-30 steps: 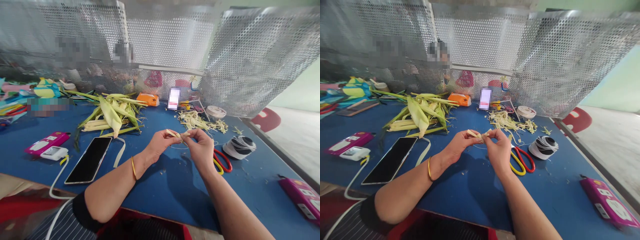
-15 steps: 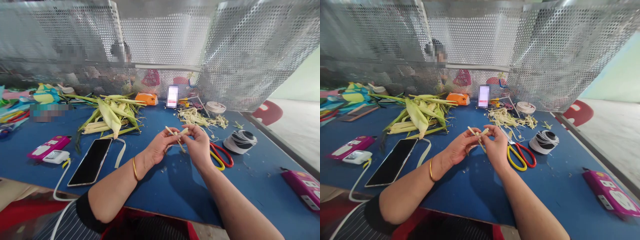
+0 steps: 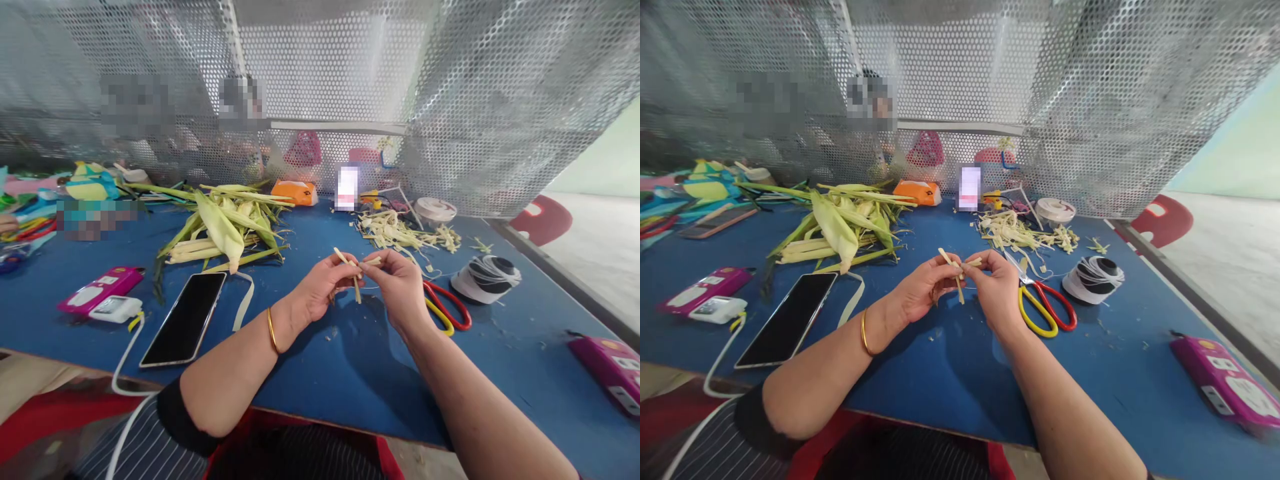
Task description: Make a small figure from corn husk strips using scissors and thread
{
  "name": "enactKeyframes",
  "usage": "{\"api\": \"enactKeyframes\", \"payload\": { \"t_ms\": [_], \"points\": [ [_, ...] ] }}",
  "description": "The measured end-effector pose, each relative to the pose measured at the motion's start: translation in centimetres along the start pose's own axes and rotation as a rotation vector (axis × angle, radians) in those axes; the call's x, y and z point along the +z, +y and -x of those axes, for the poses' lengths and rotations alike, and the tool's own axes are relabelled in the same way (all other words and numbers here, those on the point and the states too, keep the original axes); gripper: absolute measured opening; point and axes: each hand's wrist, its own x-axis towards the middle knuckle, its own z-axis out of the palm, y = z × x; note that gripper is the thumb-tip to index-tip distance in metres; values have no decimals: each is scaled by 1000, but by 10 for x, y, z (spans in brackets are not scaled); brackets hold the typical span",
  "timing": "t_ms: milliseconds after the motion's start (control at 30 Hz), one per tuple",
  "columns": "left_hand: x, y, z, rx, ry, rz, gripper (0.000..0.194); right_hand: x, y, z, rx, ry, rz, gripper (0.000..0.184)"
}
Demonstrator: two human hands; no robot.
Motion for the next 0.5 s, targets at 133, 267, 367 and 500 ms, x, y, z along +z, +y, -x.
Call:
{"api": "enactKeyframes", "payload": {
  "t_ms": [133,267,367,500],
  "points": [
    [-2,0,-1,61,-24,-80,16,0,-2,1,36,-22,-33,14],
    [-5,0,-3,80,-48,-107,18,1,-2,0,60,-5,-71,15],
    [-7,1,-4,80,-75,-96,20,1,-1,-1,76,-3,-104,16],
    [-9,1,-5,57,-62,-63,21,0,1,-1,32,-11,-48,13]
  ]
}}
